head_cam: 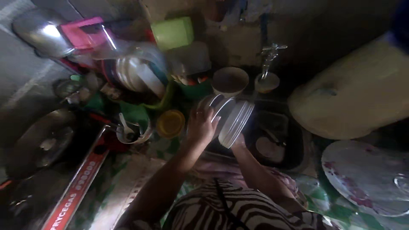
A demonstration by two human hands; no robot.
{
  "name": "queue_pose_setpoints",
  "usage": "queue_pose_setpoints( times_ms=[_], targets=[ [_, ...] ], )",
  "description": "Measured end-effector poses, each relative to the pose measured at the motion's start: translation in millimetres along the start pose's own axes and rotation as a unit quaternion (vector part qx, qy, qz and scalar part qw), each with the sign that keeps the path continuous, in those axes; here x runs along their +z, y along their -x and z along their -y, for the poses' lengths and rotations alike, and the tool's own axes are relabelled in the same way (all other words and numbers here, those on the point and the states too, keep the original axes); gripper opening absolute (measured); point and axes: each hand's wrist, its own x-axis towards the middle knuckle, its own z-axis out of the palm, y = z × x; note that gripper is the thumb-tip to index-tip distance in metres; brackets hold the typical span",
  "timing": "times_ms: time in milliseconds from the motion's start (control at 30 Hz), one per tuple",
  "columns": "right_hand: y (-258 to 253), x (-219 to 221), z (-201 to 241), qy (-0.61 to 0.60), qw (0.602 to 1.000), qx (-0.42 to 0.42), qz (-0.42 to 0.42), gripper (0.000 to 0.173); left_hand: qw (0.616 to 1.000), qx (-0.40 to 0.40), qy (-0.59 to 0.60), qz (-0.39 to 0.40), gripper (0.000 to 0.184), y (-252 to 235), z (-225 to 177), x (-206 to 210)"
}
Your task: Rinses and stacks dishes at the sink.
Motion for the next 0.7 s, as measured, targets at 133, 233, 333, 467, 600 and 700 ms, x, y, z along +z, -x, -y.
queue_pose_setpoints(
  times_ms=[133, 233, 333, 467, 600, 700],
  targets=[
    [-8, 12, 12, 0.003, 0.999, -0.032, 0.024, 0.034, 0.999, -0.023, 0.021, -0.026, 0.041, -12, -2, -9],
    [-14, 3, 14, -0.015, 0.999, -0.022, 0.041, 0.033, 0.998, 0.007, 0.017, -0.061, 0.029, -9, -4, 1],
    [-14, -22, 3, -0.007, 1.000, 0.008, 0.007, 0.040, 0.999, -0.025, 0.026, 0.012, 0.033, 5, -8, 14],
    [-3, -11, 4, 0.006, 1.000, 0.018, -0.020, 0.037, 0.998, -0.030, 0.041, 0.047, 0.039, 7, -13, 7],
    [-5, 29, 29, 0.025, 0.997, -0.010, 0.077, 0.045, 0.997, 0.025, 0.049, -0.046, 0.048, -1, -22, -21],
    [-13, 27, 25, 0.009, 0.998, -0.015, 0.067, 0.040, 0.994, 0.049, 0.048, -0.088, 0.048, -2, -19, -24]
  ],
)
